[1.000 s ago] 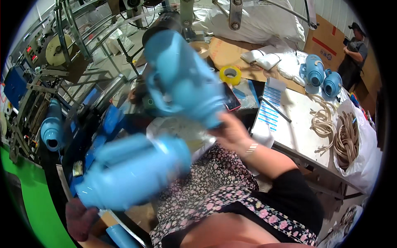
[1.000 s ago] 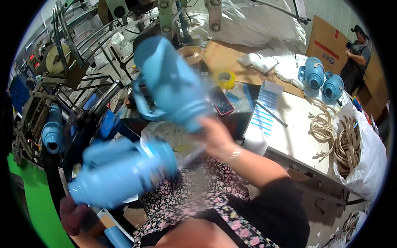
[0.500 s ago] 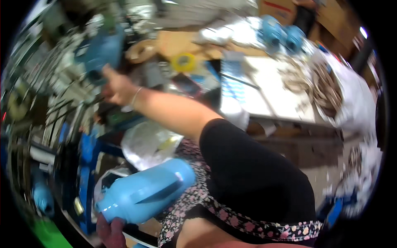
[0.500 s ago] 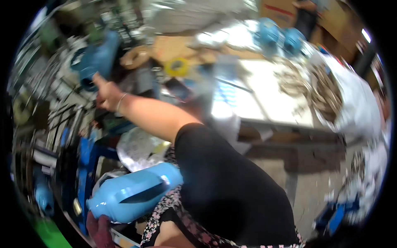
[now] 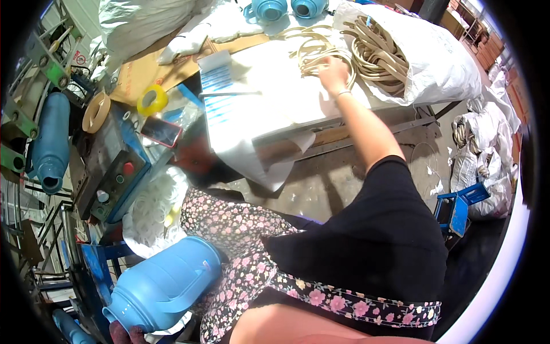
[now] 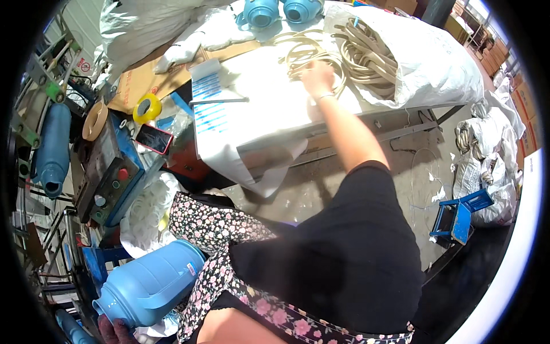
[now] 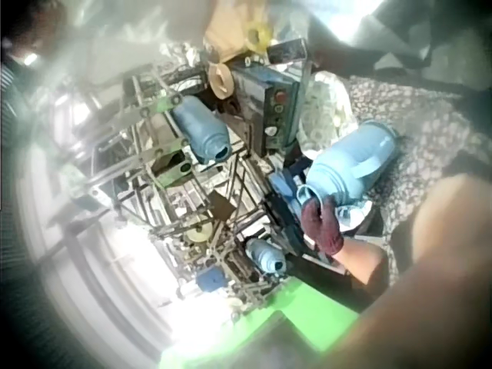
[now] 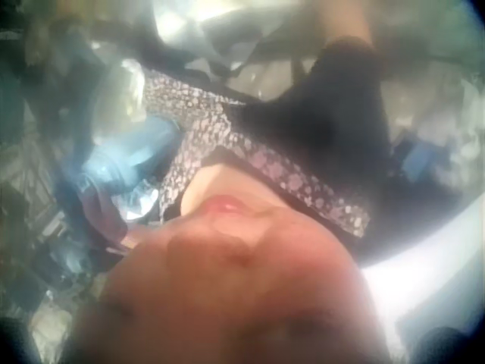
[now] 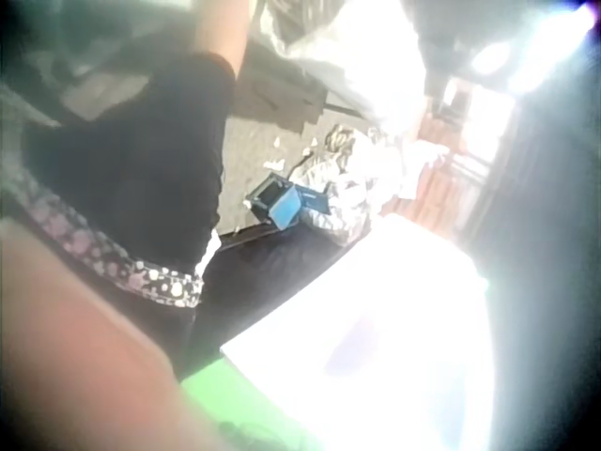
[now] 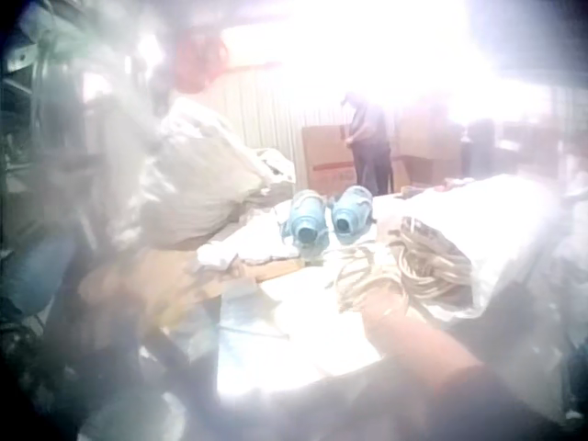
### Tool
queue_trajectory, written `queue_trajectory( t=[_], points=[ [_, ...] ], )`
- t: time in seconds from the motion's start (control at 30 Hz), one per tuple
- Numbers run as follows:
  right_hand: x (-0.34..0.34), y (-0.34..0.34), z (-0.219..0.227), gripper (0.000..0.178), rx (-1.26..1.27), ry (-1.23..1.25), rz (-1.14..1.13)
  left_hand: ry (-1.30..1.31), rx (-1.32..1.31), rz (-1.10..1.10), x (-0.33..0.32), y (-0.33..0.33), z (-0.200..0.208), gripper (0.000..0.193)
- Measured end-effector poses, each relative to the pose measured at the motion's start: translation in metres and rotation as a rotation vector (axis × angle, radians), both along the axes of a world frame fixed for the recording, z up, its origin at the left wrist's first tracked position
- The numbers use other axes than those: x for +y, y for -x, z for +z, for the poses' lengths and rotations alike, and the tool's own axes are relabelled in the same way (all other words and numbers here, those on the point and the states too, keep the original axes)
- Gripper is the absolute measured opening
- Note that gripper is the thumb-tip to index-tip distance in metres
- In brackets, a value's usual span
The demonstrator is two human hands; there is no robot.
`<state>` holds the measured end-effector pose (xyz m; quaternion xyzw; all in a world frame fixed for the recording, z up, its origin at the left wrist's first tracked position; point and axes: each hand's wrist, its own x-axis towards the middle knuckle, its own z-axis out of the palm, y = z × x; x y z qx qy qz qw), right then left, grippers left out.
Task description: The person assembles plastic jugs by inserting white gaskets into the lids, attaching handles, and applying labels to the blue containers.
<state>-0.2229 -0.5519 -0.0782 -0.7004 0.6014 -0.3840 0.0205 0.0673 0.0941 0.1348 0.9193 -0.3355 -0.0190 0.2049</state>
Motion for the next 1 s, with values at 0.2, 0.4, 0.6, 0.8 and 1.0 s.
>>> queue_trajectory(
  t=[0.2,0.4,0.6,0.8,1.0],
  points=[
    [-0.035,0.043,-0.001,0.032,0.516,-0.285,0.221,0.038,-0.092,-0.203,-0.027,0.021,-0.001,0.028],
    [-0.017,0.0,0.004,0.029,0.861,-0.486,0.29,0.195,-0.798,-1.11,-0.098,-0.015,0.009,0.025],
    [0.036,-0.006,0.004,0.017,0.94,-0.032,0.696,0.087,-0.066,-0.532,-0.074,0.007,0.006,0.033],
    [0.099,-0.117,0.084,0.037,-0.08,0.469,1.144,0.044,-0.18,-0.901,-0.061,0.017,0.015,0.032],
    [0.277,-0.255,0.127,0.036,-0.91,-0.318,1.558,0.847,0.101,-0.214,-0.083,-0.038,-0.012,0.052]
  ],
)
